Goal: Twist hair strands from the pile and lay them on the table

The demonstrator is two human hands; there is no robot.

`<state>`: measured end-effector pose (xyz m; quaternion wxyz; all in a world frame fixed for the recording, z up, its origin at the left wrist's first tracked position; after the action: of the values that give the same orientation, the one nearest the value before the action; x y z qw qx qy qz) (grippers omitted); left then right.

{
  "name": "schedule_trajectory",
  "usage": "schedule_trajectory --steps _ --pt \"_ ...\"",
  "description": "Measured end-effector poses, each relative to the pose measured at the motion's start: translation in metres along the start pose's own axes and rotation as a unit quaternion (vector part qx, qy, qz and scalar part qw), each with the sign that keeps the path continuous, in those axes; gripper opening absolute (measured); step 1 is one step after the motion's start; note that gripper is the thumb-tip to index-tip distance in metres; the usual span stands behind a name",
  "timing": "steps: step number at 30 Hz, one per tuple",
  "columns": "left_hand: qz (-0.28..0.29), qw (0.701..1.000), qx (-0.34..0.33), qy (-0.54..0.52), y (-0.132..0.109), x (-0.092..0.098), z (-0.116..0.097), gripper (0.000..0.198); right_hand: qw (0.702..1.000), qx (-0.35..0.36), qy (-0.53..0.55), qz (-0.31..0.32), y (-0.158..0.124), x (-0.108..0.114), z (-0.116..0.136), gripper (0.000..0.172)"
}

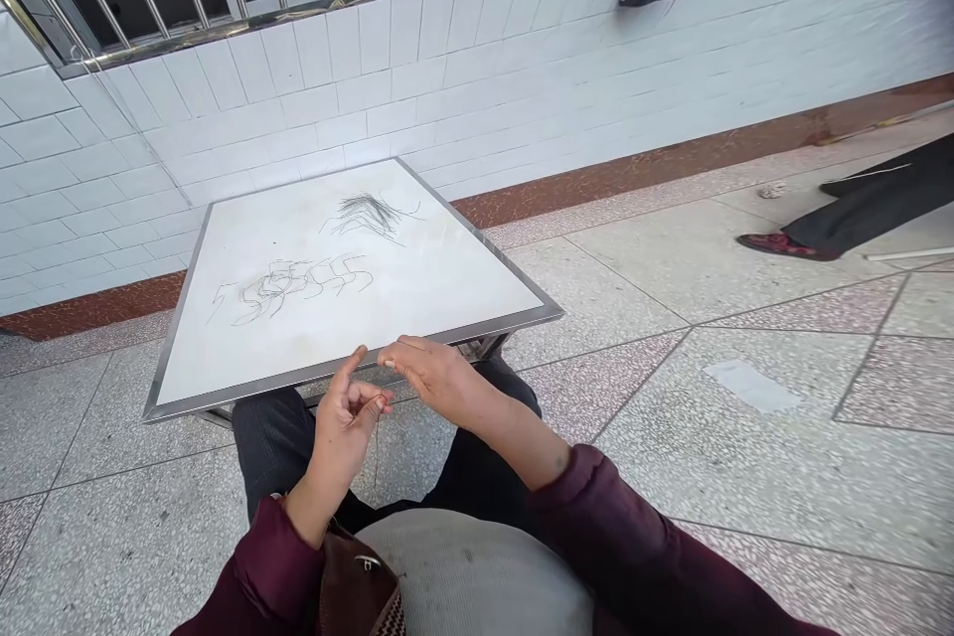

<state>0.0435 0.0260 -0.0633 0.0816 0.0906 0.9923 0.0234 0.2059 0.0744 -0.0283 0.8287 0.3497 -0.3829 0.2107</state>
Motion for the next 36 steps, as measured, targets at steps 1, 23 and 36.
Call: schedule_trajectory --steps 1,23,36 --pt "0.003 1.0 0.008 -0.008 0.0 0.001 0.0 0.067 1.0 0.001 -0.001 0.004 0.0 0.002 -0.001 0.023" --pt "-0.062 0.995 0.045 -0.057 -0.004 0.016 -0.012 0.076 0.969 -0.071 0.009 -0.237 -0.008 0.023 -0.013 0.02" --pt "-0.075 0.997 -0.019 0.023 -0.01 0.004 -0.006 0.069 0.973 -0.152 0.157 -0.079 0.0 -0.034 0.026 0.012"
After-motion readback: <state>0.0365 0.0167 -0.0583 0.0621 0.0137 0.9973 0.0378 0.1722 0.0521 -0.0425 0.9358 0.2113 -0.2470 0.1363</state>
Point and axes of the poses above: each hand's wrist, its own y-axis towards the middle knuckle, its own x-axis out of the back of the hand, z = x × y, the point moved 2 cm from there along y, towards the middle knuckle, and after that the axes turned 5 degrees about z, right-handed, at the moved point
